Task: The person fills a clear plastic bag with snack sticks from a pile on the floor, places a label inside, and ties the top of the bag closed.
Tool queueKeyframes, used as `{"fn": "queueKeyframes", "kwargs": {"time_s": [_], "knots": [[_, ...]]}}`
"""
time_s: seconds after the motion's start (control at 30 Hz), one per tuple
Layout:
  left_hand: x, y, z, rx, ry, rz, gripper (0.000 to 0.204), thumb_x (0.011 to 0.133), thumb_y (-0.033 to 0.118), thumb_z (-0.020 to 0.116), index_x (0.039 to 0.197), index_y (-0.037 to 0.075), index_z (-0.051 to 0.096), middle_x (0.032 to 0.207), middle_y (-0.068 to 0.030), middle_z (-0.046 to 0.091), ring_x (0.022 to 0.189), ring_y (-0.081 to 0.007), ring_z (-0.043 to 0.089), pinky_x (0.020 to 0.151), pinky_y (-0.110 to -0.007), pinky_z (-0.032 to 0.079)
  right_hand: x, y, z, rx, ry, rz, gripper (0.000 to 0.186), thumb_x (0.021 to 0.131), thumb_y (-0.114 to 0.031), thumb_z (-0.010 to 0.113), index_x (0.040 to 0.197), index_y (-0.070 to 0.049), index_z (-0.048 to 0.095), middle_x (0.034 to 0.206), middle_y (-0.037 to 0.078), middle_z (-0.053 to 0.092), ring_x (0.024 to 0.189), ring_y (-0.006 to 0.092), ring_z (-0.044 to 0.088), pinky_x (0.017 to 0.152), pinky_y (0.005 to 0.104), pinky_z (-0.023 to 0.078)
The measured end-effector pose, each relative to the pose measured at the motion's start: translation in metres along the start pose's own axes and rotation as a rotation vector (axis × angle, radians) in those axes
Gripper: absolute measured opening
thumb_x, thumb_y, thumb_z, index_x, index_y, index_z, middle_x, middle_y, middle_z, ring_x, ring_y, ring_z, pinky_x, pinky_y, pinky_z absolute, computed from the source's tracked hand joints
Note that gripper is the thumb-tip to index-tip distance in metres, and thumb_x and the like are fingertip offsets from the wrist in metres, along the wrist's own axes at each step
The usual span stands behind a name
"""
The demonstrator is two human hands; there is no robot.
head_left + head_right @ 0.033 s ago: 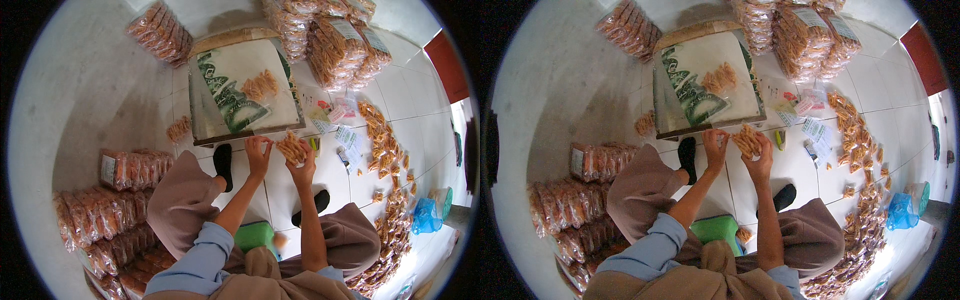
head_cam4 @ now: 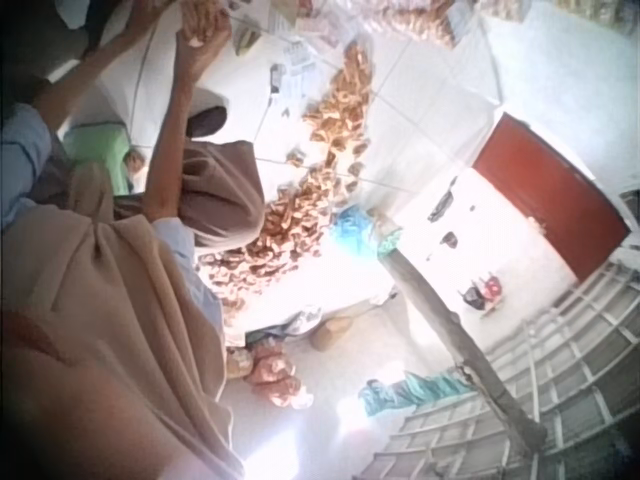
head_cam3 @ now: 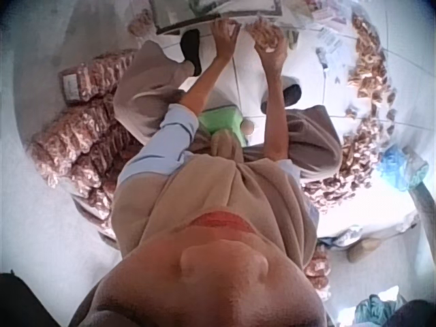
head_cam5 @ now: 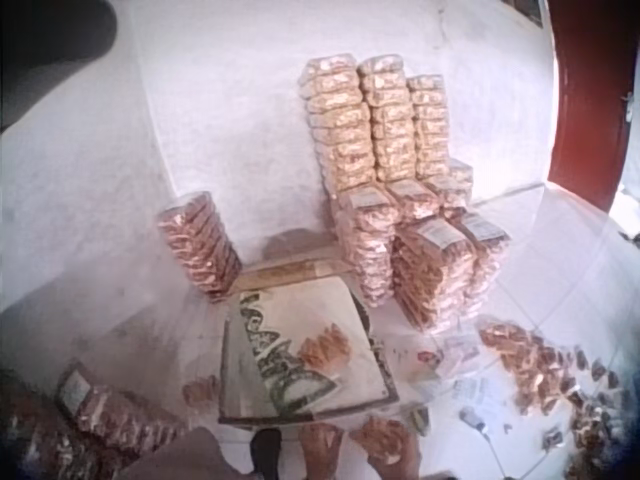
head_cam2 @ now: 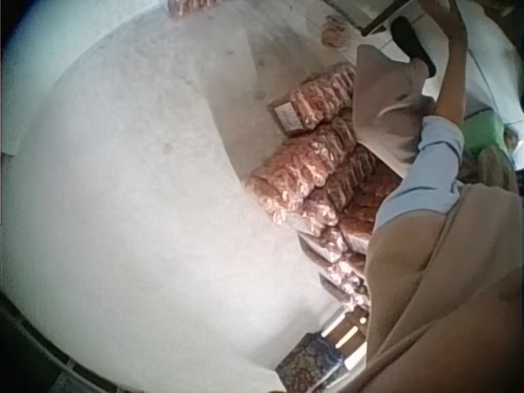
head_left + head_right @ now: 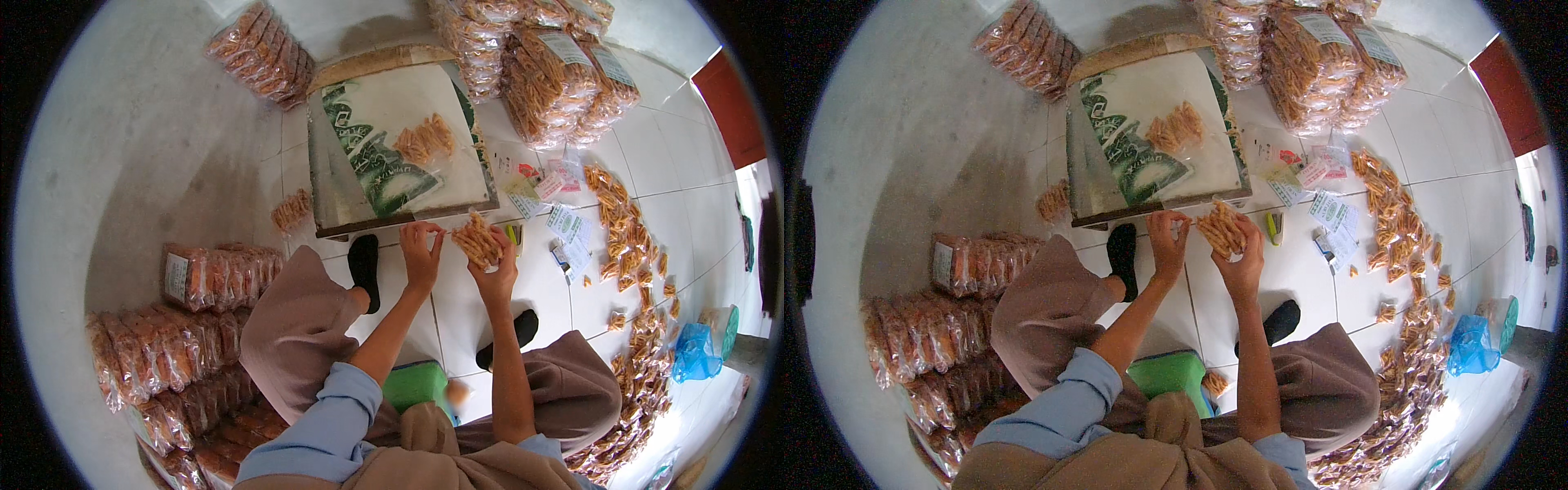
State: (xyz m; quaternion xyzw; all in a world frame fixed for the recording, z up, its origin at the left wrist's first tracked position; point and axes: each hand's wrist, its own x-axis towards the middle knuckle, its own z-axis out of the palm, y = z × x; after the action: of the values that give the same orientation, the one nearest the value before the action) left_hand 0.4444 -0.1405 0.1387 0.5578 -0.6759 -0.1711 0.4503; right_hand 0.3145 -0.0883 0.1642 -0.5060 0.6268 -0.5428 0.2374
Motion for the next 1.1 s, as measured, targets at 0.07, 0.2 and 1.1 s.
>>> {"fn": "queueKeyframes", "kwargs": {"time_s": [0.07,0.2,1.1], "knots": [[-0.001,-0.003,-0.001,0.008,-0.001,0.004,0.01,0.08,0.012,0.06,0.083,0.007,0.052,0.087,-0.0077,0.05,0.086,-0.0263,0.046,0.081,-0.038,0.035,-0.001,-0.004,-0.002,0.034,0.034,0.064,0.059,0.058,0.006,0.069,0.111,-0.002,0.044,0.118,0.014,0.049,0.109,0.0259,0.049,0.091,0.0337,0.043],[-0.004,-0.008,0.001,0.022,-0.037,-0.025,0.009,0.08,0.01,0.059,0.086,0.007,0.053,0.084,-0.0073,0.051,0.084,-0.025,0.047,0.077,-0.037,0.036,-0.011,-0.01,0.011,0.337,0.182,0.175,0.058,0.061,0.006,0.068,0.112,-0.001,0.043,0.121,0.014,0.047,0.113,0.0236,0.047,0.095,0.0333,0.041],[0.021,-0.045,0.005,-0.322,0.179,-0.089,0.037,0.094,0.034,0.038,0.113,0.003,0.041,0.112,-0.013,0.041,0.105,-0.0258,0.039,0.093,-0.038,0.029,0.009,0.011,0.07,0.04,0.161,0.108,0.055,0.065,0.0,0.069,0.115,-0.001,0.047,0.108,0.015,0.053,0.102,0.0292,0.052,0.087,0.0337,0.041]]}}
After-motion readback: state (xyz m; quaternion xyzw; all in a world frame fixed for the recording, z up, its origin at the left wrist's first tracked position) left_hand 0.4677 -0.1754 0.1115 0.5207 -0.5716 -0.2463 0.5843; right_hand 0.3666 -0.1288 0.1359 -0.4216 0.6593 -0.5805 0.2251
